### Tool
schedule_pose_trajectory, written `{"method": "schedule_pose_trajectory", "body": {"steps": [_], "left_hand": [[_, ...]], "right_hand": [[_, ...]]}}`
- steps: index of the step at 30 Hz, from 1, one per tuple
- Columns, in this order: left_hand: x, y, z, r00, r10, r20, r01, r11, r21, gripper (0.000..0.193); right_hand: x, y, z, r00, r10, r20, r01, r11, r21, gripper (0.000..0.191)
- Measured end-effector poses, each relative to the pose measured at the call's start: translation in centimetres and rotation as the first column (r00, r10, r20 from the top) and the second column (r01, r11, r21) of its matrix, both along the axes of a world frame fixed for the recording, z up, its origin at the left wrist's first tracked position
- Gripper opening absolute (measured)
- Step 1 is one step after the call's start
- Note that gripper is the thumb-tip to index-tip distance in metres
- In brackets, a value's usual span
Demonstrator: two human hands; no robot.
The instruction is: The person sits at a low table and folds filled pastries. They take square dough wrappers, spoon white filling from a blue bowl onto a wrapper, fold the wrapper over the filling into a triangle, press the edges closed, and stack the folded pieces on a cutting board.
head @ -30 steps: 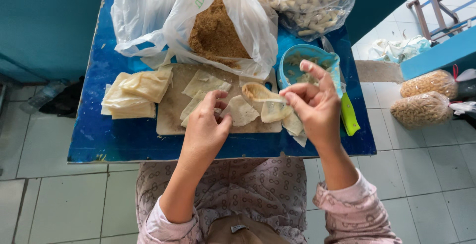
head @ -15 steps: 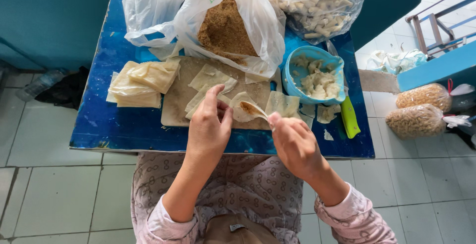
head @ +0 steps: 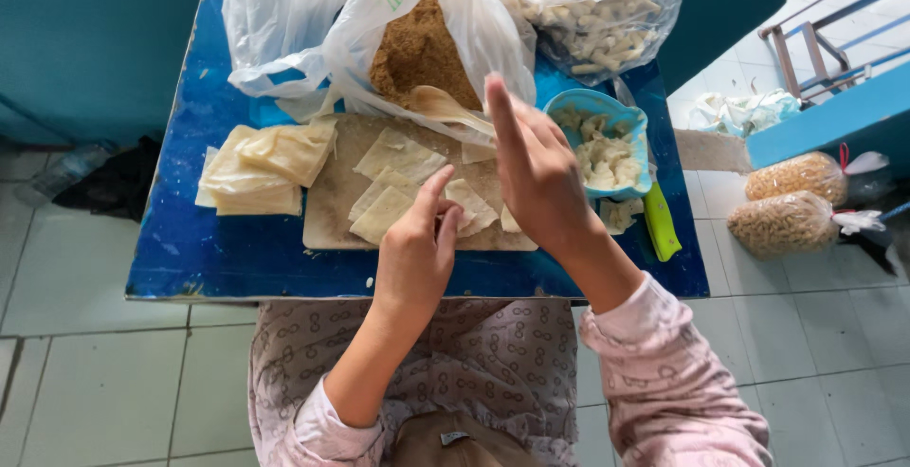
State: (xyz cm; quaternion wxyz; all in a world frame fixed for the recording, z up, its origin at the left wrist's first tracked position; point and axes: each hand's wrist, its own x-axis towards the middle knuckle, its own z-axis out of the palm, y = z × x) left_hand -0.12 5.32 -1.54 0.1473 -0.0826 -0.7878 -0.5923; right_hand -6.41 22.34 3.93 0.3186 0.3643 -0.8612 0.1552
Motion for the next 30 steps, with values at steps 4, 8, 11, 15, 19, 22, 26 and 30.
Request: {"method": "schedule_pose_trajectory", "body": {"steps": [4, 8, 11, 15, 19, 22, 26, 30], "left_hand": [[-0.3, -0.1, 0.2, 0.999, -0.007, -0.051, 0.003, 0.996, -0.086, 0.039], [-0.1, -0.2, 0.2, 0.999, 0.015, -0.043, -0.019, 0.994, -0.103, 0.028], [0.1, -0.2, 0.3, 1.0, 0.021, 0.013, -0.018, 0.983, -0.184, 0.028], [0.2, -0.4, 0.8, 0.999, 0.022, -0.026, -0.028, 0.965, -0.262, 0.019], [0.5, -1.0, 1.3, 0.998, 0.021, -0.056, -0.036, 0.96, -0.278, 0.011], [0.6, -1.0, 1.5, 0.999, 0.011, -0.034, -0.021, 0.957, -0.288, 0.007], [0.4, -0.7, 1.5, 0.999, 0.031, -0.03, -0.039, 0.945, -0.326, 0.008], [0.5, -0.8, 1.5, 0.999, 0.032, -0.006, -0.032, 0.948, -0.317, 0.014]], "right_hand": [[1.1, -0.8, 0.0, 0.98, -0.12, 0.16, 0.125, 0.992, -0.022, 0.081], [3.9, -0.3, -1.1, 0.896, -0.152, 0.417, 0.168, 0.986, -0.002, 0.088], [4.4, -0.6, -2.3, 0.884, -0.151, 0.442, 0.184, 0.982, -0.033, 0.087], [4.2, -0.7, -2.6, 0.857, -0.117, 0.502, 0.205, 0.971, -0.124, 0.086], [4.3, -0.7, -2.3, 0.803, 0.004, 0.595, 0.2, 0.94, -0.277, 0.081], [4.2, -0.8, -2.5, 0.75, 0.16, 0.642, 0.179, 0.884, -0.431, 0.078], [3.9, -1.1, -3.1, 0.731, 0.235, 0.641, 0.185, 0.836, -0.517, 0.085], [3.4, -1.1, -3.6, 0.755, 0.315, 0.575, 0.097, 0.814, -0.572, 0.096]]}}
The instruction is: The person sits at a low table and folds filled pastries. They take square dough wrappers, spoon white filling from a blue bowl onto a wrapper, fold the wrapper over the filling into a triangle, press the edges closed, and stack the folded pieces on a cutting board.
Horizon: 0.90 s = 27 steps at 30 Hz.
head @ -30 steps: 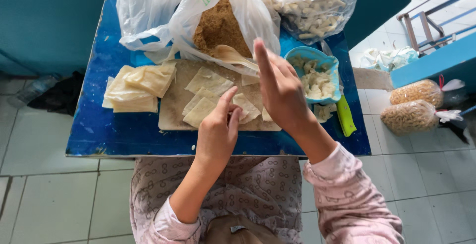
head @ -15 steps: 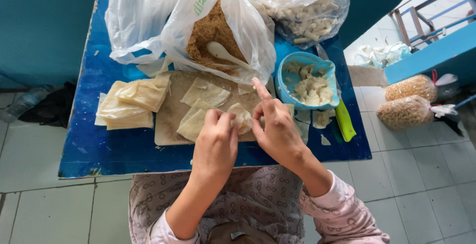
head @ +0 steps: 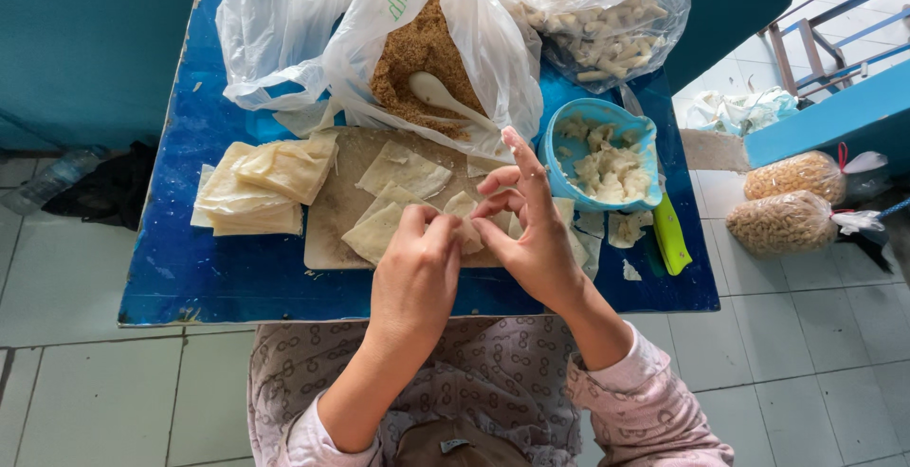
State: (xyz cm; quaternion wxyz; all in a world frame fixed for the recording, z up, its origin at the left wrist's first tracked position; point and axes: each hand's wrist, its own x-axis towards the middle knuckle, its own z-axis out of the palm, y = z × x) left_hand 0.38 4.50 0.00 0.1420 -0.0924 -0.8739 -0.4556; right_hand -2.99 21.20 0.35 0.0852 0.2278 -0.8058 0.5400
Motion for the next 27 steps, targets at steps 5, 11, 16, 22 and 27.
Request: {"method": "schedule_pose_trajectory", "body": {"steps": [5, 11, 16, 22, 27], "left_hand": [[-0.1, -0.3, 0.1, 0.999, -0.009, 0.044, 0.006, 0.999, 0.053, 0.033], [-0.1, -0.4, 0.2, 1.0, -0.025, 0.002, 0.025, 0.999, 0.037, 0.031], [0.1, -0.5, 0.0, 0.999, -0.036, 0.001, 0.035, 0.999, 0.02, 0.014], [0.1, -0.2, -0.1, 0.996, -0.022, -0.089, 0.018, 0.999, -0.048, 0.007], [0.3, 0.0, 0.0, 0.996, 0.016, -0.083, -0.025, 0.994, -0.11, 0.009]], "right_hand": [[-0.5, -0.1, -0.6, 0.995, 0.036, 0.095, -0.034, 0.999, -0.013, 0.099], [0.1, 0.2, 0.2, 0.994, -0.046, -0.096, 0.059, 0.988, 0.142, 0.092], [1.5, 0.0, 0.9, 0.942, -0.078, -0.326, 0.21, 0.895, 0.393, 0.088], [1.7, -0.3, 0.3, 0.939, -0.145, -0.311, 0.261, 0.89, 0.374, 0.083], [2.1, -0.3, -0.1, 0.937, -0.238, -0.255, 0.306, 0.911, 0.275, 0.081]]}}
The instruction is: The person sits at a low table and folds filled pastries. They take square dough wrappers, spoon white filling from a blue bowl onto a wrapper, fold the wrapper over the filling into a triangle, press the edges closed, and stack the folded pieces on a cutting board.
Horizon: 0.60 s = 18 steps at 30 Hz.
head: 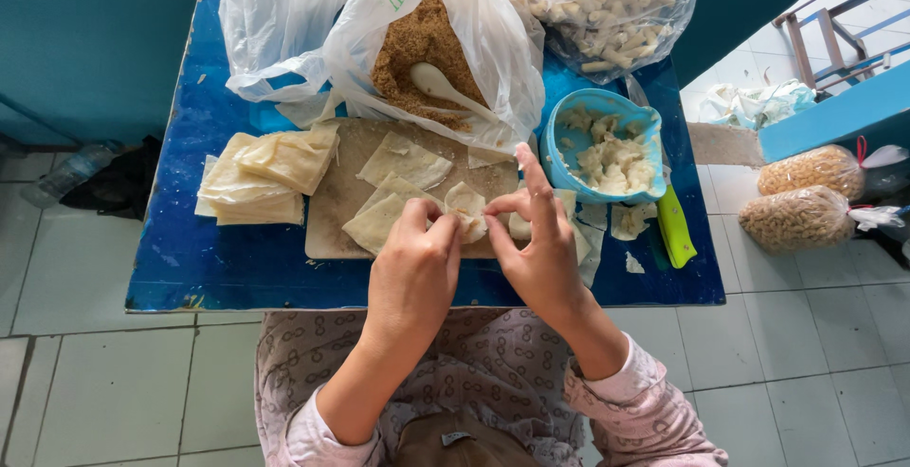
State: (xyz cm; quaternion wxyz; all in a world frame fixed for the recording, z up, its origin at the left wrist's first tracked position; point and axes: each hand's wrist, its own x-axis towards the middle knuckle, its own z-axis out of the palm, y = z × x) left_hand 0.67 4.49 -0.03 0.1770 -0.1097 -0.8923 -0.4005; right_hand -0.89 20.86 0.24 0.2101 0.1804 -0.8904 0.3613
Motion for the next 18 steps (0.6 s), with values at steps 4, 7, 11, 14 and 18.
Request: {"method": "schedule_pose_trajectory", "body": {"steps": [4, 7, 11, 14, 18], "left_hand": [[0.1, -0.3, 0.3, 1.0, -0.018, 0.022, 0.018, 1.0, 0.006, 0.01], [0.0, -0.4, 0.4, 1.0, -0.015, -0.016, 0.016, 0.999, 0.034, 0.019], [-0.1, -0.5, 0.3, 0.998, -0.059, -0.02, 0.059, 0.998, 0.006, 0.009], [0.0, -0.7, 0.1, 0.998, -0.059, -0.022, 0.057, 0.995, -0.085, 0.006], [0.1, -1.1, 0.0, 0.992, -0.099, -0.08, 0.087, 0.986, -0.143, 0.01]], "right_hand": [[0.1, 0.2, 0.0, 0.98, 0.136, -0.145, -0.109, 0.977, 0.185, 0.081], [0.1, 0.5, 0.1, 0.968, 0.208, -0.138, -0.171, 0.956, 0.237, 0.082], [-0.2, 0.8, 0.0, 0.972, 0.223, -0.073, -0.208, 0.964, 0.165, 0.083], [-0.6, 1.2, 0.1, 0.975, 0.221, -0.03, -0.216, 0.968, 0.127, 0.083], [-0.9, 2.7, 0.9, 0.939, 0.341, -0.05, -0.317, 0.912, 0.262, 0.085]]}}
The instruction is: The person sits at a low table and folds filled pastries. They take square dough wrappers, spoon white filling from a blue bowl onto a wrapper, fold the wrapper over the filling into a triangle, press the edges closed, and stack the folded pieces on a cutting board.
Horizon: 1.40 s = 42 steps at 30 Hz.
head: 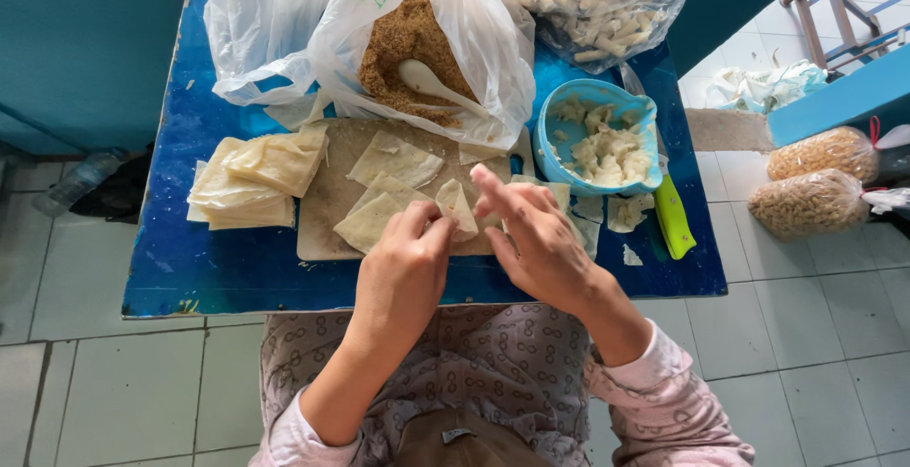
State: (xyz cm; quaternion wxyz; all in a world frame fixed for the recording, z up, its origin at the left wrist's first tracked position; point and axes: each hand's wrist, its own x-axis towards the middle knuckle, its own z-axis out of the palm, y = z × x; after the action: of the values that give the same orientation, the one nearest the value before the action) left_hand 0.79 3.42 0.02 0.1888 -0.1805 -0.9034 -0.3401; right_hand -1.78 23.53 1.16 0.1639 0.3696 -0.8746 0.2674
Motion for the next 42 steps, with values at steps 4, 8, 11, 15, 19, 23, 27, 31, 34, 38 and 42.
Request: {"method": "schedule_pose_trajectory", "body": {"steps": [4, 8, 11, 15, 19, 23, 27, 31, 34, 38, 42], "left_hand": [[0.4, -0.3, 0.3, 0.999, -0.028, -0.029, 0.026, 0.998, -0.05, 0.015], [0.5, -0.2, 0.4, 0.999, -0.04, -0.034, 0.039, 0.998, -0.044, 0.021], [0.2, 0.0, 0.0, 0.998, -0.027, -0.065, 0.022, 0.997, -0.068, 0.021], [-0.6, 0.1, -0.8, 0.995, 0.0, -0.097, -0.018, 0.984, -0.179, 0.012], [-1.8, 0.2, -1.4, 1.0, 0.019, 0.016, -0.017, 0.992, -0.123, 0.007], [-3.7, 0.6, -1.8, 0.988, 0.074, 0.136, -0.061, 0.993, -0.097, 0.014], [-4.4, 0.7, -2.3, 0.981, 0.081, 0.175, -0.061, 0.991, -0.121, 0.014], [-4.3, 0.0, -2.1, 0.988, 0.043, 0.152, -0.016, 0.985, -0.172, 0.007], [-3.3, -0.8, -1.3, 0.995, 0.041, 0.095, -0.032, 0.995, -0.093, 0.011], [-1.3, -1.1, -0.5, 0.999, 0.036, -0.003, -0.036, 0.999, 0.005, 0.008], [-1.7, -0.1, -0.6, 0.999, 0.034, -0.035, -0.037, 0.995, -0.092, 0.009]], "right_hand": [[-0.7, 0.4, 0.3, 0.988, 0.104, -0.11, -0.089, 0.988, 0.126, 0.084], [-1.2, -0.3, -0.5, 0.998, 0.035, -0.049, -0.034, 0.999, 0.022, 0.085], [-1.5, -1.0, -1.2, 0.995, -0.04, 0.087, 0.051, 0.989, -0.135, 0.087], [-1.8, -1.7, -1.8, 0.941, -0.137, 0.309, 0.207, 0.956, -0.206, 0.089], [-1.9, -1.8, -1.7, 0.986, -0.036, 0.164, 0.071, 0.974, -0.215, 0.087], [-2.2, -1.7, -1.5, 0.995, 0.007, 0.096, 0.012, 0.979, -0.201, 0.091], [-3.0, -2.1, -1.7, 0.865, 0.057, 0.498, 0.143, 0.924, -0.354, 0.088], [-3.4, -1.9, -1.9, 0.921, 0.12, 0.37, -0.007, 0.956, -0.293, 0.085], [-3.2, -1.3, -1.9, 0.94, 0.154, 0.304, -0.087, 0.971, -0.222, 0.081], [-3.0, -0.9, -1.8, 0.975, 0.171, 0.141, -0.149, 0.977, -0.151, 0.083], [-3.0, -1.6, -2.0, 0.982, 0.115, 0.152, -0.092, 0.984, -0.15, 0.082]]}}
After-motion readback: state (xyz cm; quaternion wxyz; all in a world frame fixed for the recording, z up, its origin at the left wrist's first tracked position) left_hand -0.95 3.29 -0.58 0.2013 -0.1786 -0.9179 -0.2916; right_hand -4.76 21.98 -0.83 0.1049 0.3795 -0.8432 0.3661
